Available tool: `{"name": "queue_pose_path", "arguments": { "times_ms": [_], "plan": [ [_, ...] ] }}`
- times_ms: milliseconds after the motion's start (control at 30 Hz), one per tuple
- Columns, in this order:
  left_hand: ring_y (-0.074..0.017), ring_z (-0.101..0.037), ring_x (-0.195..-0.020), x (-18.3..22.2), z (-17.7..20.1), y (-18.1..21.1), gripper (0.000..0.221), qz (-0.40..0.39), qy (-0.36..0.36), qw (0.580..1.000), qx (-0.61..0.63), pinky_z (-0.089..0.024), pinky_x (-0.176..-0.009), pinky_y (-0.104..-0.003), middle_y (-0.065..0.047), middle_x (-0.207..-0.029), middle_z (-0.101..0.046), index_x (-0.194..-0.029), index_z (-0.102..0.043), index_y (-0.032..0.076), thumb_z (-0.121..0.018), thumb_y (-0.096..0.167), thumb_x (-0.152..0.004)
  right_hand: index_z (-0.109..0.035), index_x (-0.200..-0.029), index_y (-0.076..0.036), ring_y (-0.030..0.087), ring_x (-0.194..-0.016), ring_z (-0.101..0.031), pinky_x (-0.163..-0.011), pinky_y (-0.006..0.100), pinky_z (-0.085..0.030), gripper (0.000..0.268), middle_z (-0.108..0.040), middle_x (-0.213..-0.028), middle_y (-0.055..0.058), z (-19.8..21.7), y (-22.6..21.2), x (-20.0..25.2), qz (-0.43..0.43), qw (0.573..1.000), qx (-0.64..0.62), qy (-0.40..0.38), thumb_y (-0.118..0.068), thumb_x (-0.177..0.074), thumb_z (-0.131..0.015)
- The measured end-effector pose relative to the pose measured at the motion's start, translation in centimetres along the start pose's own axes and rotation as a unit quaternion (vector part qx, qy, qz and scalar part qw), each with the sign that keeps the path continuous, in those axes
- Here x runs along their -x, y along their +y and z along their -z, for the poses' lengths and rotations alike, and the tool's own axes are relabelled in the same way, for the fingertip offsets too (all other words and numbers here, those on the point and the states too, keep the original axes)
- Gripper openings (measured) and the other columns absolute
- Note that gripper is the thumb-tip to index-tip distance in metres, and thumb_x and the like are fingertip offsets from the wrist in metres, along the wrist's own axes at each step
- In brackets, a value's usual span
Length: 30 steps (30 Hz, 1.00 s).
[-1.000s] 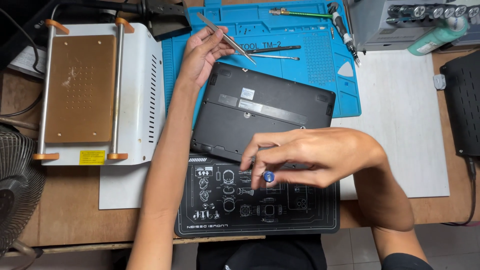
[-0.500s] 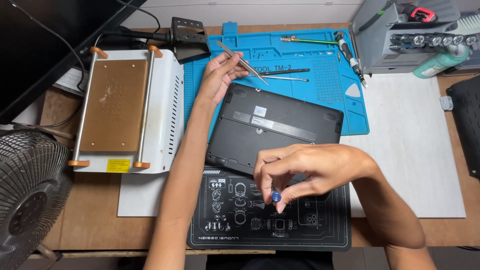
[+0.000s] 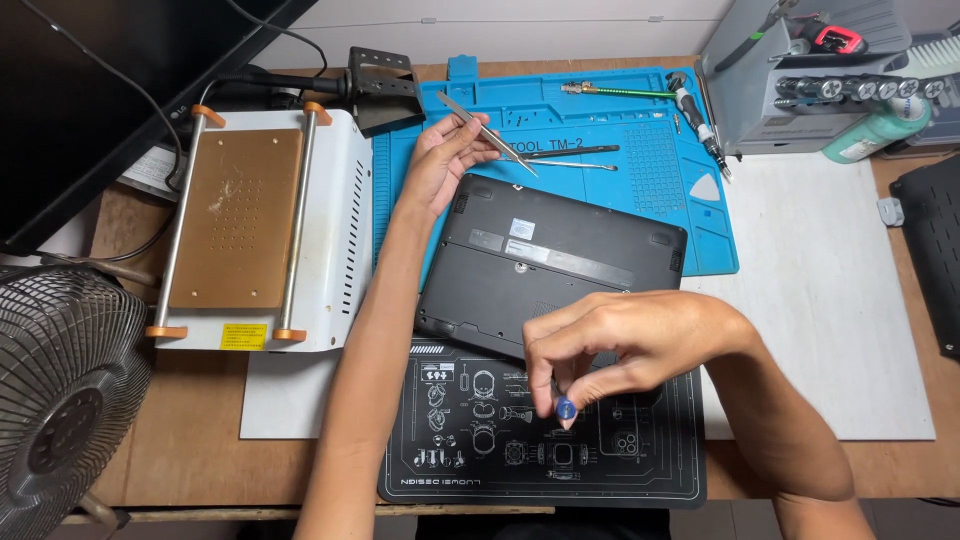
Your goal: Removing internal screws from a laptop using a screwdriver and tweezers on a repair bench.
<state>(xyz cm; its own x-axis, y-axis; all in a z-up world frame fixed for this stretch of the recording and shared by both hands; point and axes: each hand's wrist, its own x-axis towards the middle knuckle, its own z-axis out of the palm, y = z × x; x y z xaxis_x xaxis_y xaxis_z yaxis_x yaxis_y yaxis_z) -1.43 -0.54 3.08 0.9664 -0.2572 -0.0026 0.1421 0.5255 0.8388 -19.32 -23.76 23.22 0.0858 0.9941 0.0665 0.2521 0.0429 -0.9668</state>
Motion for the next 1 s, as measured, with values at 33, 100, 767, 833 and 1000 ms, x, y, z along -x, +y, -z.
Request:
{"name": "queue_pose_path", "arguments": {
  "times_ms": [33, 100, 767, 833, 1000],
  "plan": [
    [-0.0286, -0.076, -0.089, -0.03, 0.03, 0.01, 0.038, 0.000, 0.000, 1.000, 0.001, -0.067, -0.084, -0.038, -0.021, -0.102, -0.075, -0.119, -0.065, -0.006, -0.075, 0.018, -0.092, -0.068, -0.116, -0.005, 0.019, -0.084, -0.075, -0.076, 0.028, -0.063, 0.034, -0.062, -0.106, 0.008, -0.09, -0.28, -0.10, -0.001, 1.000, -0.001, 0.000, -0.033, -0.105, -0.052],
    [-0.0284, -0.076, -0.089, -0.09, 0.10, -0.08, 0.037, -0.004, -0.003, 1.000, -0.001, -0.067, -0.084, -0.038, -0.021, -0.102, -0.075, -0.118, -0.066, -0.006, -0.075, 0.019, -0.092, -0.062, -0.117, -0.005, 0.015, -0.082, -0.082, -0.072, 0.025, -0.062, 0.020, -0.072, -0.098, 0.006, -0.24, -0.79, -0.30, -0.020, 1.000, -0.013, 0.001, -0.017, -0.108, -0.048],
    [-0.0279, -0.077, -0.091, 0.06, 0.06, 0.00, 0.033, 0.001, -0.006, 1.000, -0.009, -0.067, -0.084, -0.037, -0.021, -0.105, -0.076, -0.118, -0.066, -0.004, -0.073, 0.018, -0.094, -0.062, -0.118, -0.004, 0.018, -0.087, -0.077, -0.075, 0.028, -0.063, 0.024, -0.065, -0.106, 0.009, -0.22, -0.33, -0.05, -0.003, 1.000, -0.010, -0.012, -0.021, -0.107, -0.050],
    [-0.0281, -0.077, -0.092, 0.03, 0.01, 0.04, 0.033, 0.002, -0.008, 1.000, -0.010, -0.067, -0.085, -0.037, -0.022, -0.105, -0.076, -0.118, -0.066, -0.003, -0.073, 0.018, -0.094, -0.060, -0.124, -0.003, 0.017, -0.085, -0.077, -0.072, 0.028, -0.063, 0.027, -0.071, -0.107, 0.009, -0.16, -0.62, -0.17, -0.008, 1.000, -0.008, -0.015, -0.020, -0.109, -0.044],
    [-0.0287, -0.076, -0.091, 0.13, -0.13, 0.14, 0.036, 0.010, 0.005, 1.000, -0.004, -0.068, -0.085, -0.038, -0.023, -0.105, -0.075, -0.118, -0.065, -0.003, -0.074, 0.019, -0.092, -0.067, -0.114, -0.006, 0.019, -0.091, -0.067, -0.080, 0.028, -0.058, 0.022, -0.058, -0.103, 0.006, -0.36, -0.28, -0.09, 0.019, 0.999, 0.028, 0.020, -0.024, -0.103, -0.060]
  ]
}}
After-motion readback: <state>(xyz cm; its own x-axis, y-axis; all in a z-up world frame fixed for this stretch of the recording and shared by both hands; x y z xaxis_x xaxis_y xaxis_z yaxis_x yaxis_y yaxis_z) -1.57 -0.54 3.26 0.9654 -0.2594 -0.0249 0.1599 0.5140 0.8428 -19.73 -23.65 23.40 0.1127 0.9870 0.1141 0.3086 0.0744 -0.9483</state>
